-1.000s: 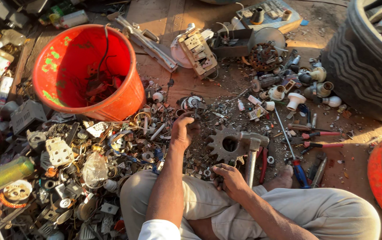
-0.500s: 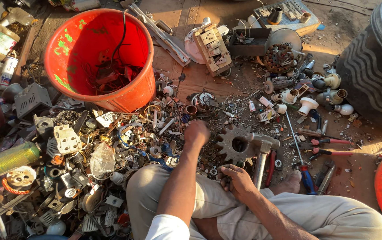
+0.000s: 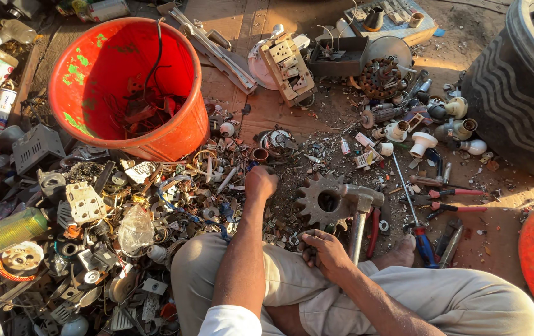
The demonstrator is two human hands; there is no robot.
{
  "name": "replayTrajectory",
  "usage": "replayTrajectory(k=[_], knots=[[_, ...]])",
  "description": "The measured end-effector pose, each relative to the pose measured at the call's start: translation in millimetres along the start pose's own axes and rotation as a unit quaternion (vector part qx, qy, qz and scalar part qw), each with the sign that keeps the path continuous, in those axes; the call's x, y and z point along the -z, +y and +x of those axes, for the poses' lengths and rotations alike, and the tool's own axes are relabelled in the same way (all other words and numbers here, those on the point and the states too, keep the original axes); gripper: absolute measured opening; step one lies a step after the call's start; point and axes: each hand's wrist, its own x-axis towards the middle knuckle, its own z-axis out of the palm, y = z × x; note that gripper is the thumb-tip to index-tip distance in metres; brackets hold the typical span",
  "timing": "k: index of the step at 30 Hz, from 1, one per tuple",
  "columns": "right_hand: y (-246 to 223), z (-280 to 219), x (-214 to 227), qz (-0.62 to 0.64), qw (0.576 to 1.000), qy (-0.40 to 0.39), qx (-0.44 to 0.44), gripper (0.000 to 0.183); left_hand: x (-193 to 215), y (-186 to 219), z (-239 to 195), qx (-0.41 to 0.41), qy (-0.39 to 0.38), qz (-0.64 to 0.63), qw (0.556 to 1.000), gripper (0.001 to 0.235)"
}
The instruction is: The person sits on the floor and uses a hammer and screwdriver to dismantle small electronic components, likely light fixtures or sockets. They repeatedly strike the items to break them apart and separate the metal parts from the plastic housing.
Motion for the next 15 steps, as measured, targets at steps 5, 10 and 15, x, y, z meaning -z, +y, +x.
replayTrajectory(k=[5,10,15], knots=[[-1.1,-1.0,-2.8,-0.008,1.0,0.016,-0.002,0.017,-15.3,5.0,1.8,-0.019,-0.038,0.142,0.989,0.026],[-2.6,-2.3,-4.1,-0.009,1.0,0.017,-0.002,0.017,-43.4,7.6,-6.0,-0.24,0.002,0.269,0.933,0.029],[-2.5,-2.8,-4.6,-0.011,1.0,0.014,-0.002,0.017,-44.5,1.6,-14.9,-0.296,0.02,0.328,0.897,0.026]])
